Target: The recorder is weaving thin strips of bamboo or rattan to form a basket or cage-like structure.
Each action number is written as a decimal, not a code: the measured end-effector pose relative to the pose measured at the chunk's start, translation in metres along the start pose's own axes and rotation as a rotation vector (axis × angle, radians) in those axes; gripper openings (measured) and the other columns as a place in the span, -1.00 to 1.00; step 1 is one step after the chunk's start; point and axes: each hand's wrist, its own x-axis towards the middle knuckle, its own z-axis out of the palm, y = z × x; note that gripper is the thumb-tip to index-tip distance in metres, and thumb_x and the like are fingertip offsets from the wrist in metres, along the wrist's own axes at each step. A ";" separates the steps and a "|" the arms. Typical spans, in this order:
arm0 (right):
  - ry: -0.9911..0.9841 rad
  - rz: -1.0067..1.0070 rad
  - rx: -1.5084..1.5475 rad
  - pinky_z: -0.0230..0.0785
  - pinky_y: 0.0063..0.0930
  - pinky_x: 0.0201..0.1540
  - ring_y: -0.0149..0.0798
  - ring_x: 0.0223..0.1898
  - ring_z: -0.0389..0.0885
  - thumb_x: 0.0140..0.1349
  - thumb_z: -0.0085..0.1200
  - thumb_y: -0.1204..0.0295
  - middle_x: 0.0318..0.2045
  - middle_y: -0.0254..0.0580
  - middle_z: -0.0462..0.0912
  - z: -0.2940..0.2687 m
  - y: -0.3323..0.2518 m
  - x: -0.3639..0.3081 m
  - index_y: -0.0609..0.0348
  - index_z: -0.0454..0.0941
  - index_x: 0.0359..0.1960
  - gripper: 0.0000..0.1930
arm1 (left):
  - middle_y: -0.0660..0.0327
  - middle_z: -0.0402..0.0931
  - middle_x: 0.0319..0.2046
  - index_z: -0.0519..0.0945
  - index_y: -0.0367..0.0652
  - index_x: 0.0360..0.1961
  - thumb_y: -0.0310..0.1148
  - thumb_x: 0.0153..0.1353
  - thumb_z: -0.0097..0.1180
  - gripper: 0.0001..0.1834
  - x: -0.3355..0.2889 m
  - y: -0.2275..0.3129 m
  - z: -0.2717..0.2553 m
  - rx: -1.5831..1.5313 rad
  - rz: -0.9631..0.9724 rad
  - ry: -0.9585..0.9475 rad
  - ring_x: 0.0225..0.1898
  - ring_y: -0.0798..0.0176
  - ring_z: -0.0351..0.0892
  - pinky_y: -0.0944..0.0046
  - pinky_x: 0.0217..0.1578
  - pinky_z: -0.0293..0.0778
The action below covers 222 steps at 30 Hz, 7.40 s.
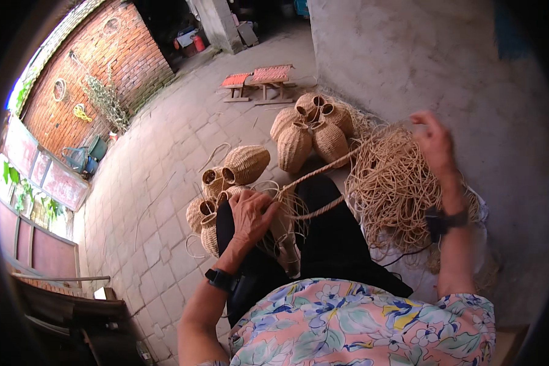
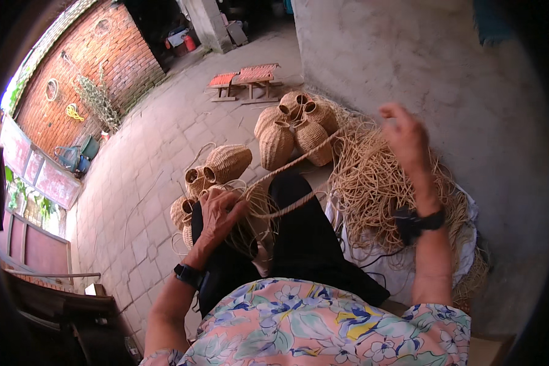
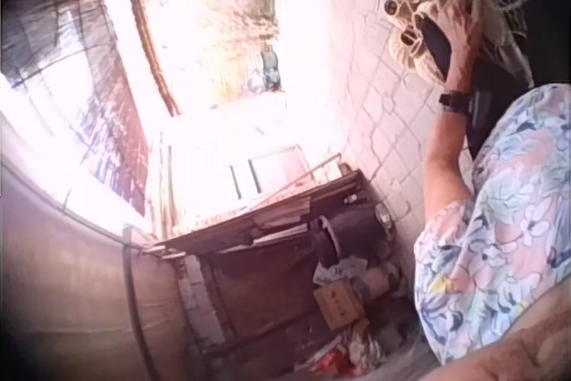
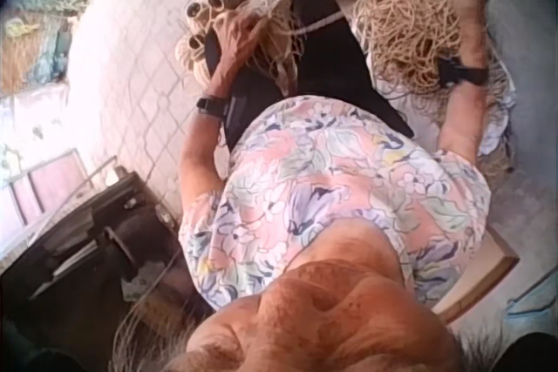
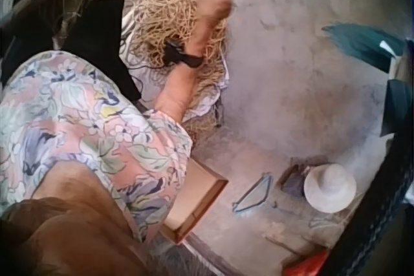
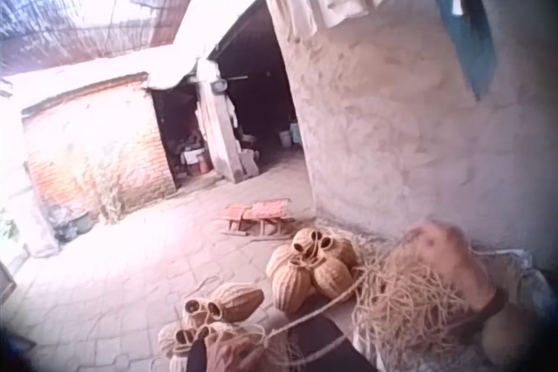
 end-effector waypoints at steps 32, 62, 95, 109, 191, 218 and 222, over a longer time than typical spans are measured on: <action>-0.234 -0.512 0.295 0.39 -0.18 -0.10 -0.11 -0.25 0.59 0.12 0.30 0.28 -0.37 -0.17 0.61 0.155 0.002 -0.118 0.11 0.64 -0.34 -0.80 | 0.27 0.55 -0.31 0.44 -0.10 0.04 -0.56 0.20 0.23 -0.61 0.016 -0.002 -0.009 -0.950 -0.431 -0.092 -0.33 0.37 0.59 0.37 -0.33 0.52; -0.179 -0.438 0.386 0.39 -0.23 0.02 -0.09 -0.12 0.60 0.11 0.31 0.29 -0.21 -0.16 0.64 0.169 0.036 -0.128 0.15 0.63 -0.27 -0.76 | 0.32 0.52 -0.27 0.52 -0.17 -0.12 -0.55 0.16 0.24 -0.74 0.009 -0.002 -0.005 -1.050 -0.397 -0.047 -0.22 0.42 0.55 0.37 -0.17 0.53; -0.441 -0.570 0.698 0.50 -0.21 -0.16 0.00 -0.20 0.64 0.12 0.14 0.63 -0.27 -0.08 0.56 0.205 -0.101 -0.098 0.21 0.48 -0.25 -0.83 | 0.24 0.57 -0.18 0.47 -0.20 0.05 -0.53 0.23 0.02 -0.66 -0.001 -0.001 -0.007 -1.025 -0.303 -0.036 -0.12 0.38 0.51 0.37 0.01 0.39; -0.331 -0.620 0.199 0.50 -0.25 -0.50 -0.09 -0.47 0.66 0.22 0.17 0.42 -0.45 -0.17 0.59 0.133 -0.073 -0.125 0.09 0.50 -0.36 -0.91 | 0.21 0.60 -0.31 0.56 -0.27 -0.20 -0.42 0.19 0.16 -0.81 0.007 0.005 0.009 -0.404 -0.143 -0.035 -0.23 0.32 0.58 0.28 -0.11 0.49; -0.381 0.535 -0.239 0.21 -0.54 -0.02 0.07 -0.09 0.59 0.36 0.11 0.30 -0.10 -0.03 0.60 0.180 0.241 -0.132 0.20 0.59 -0.05 -0.74 | 0.33 0.54 -0.42 0.53 -0.20 -0.36 -0.42 0.14 0.30 -0.83 0.023 -0.003 -0.001 -0.537 -0.166 -0.205 -0.39 0.45 0.51 0.39 -0.33 0.47; -0.472 -0.368 0.277 0.52 -0.15 -0.17 0.05 -0.22 0.67 0.27 0.20 0.26 -0.30 -0.05 0.66 0.165 -0.017 -0.130 0.12 0.57 -0.13 -0.75 | 0.17 0.56 -0.47 0.53 -0.19 -0.26 -0.52 0.06 0.23 -0.80 0.013 0.006 0.001 -0.363 -0.177 -0.150 -0.44 0.25 0.60 0.23 -0.32 0.55; -0.641 -0.353 0.295 0.53 -0.07 -0.25 0.10 -0.32 0.70 0.27 0.19 0.31 -0.41 -0.03 0.69 0.165 -0.053 -0.142 0.14 0.57 -0.20 -0.80 | 0.02 0.58 -0.47 0.48 -0.17 -0.21 -0.57 0.05 0.13 -0.75 0.016 0.009 0.010 -0.169 0.023 -0.083 -0.40 -0.11 0.63 -0.01 -0.32 0.56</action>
